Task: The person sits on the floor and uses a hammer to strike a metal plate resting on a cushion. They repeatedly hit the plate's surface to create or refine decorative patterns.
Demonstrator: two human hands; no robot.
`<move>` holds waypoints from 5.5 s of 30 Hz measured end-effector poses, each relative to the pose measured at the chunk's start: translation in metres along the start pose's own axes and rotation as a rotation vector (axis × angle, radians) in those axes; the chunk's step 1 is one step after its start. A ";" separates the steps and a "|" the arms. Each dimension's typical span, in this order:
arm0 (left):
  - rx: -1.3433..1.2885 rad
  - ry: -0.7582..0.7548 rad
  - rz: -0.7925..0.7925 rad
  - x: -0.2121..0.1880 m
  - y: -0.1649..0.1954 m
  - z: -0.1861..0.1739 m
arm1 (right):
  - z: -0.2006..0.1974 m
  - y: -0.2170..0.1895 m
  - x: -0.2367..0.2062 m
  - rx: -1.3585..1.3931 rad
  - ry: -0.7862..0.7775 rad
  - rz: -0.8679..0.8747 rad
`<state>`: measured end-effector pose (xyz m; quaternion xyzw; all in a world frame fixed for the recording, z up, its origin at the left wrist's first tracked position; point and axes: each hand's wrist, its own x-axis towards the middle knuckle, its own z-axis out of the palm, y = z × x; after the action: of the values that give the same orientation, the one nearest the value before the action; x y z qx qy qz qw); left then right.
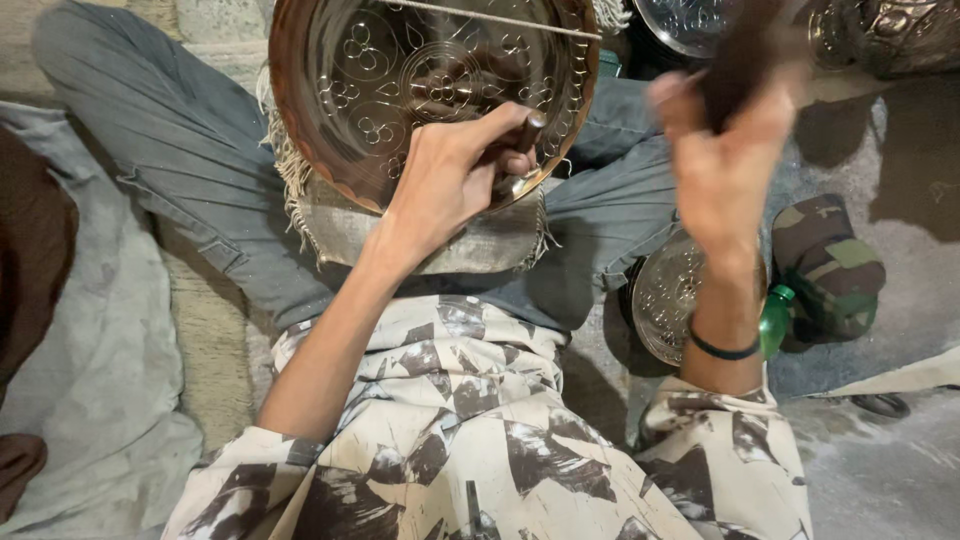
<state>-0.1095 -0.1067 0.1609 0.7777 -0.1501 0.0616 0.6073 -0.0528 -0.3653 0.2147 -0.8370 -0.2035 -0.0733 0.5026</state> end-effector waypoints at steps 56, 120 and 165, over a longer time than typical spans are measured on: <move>0.079 -0.087 0.059 0.012 -0.011 -0.004 | 0.001 -0.044 0.004 -0.962 -0.268 -0.160; 0.023 0.156 -0.153 -0.004 0.004 -0.007 | 0.012 -0.046 0.040 -0.806 -0.375 -0.233; 0.015 -0.401 0.037 0.021 -0.007 -0.037 | 0.032 -0.034 -0.029 -0.379 -0.025 0.228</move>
<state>-0.0842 -0.0735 0.1701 0.7761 -0.2817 -0.0821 0.5582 -0.0961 -0.3309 0.2175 -0.9349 -0.0964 -0.0427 0.3389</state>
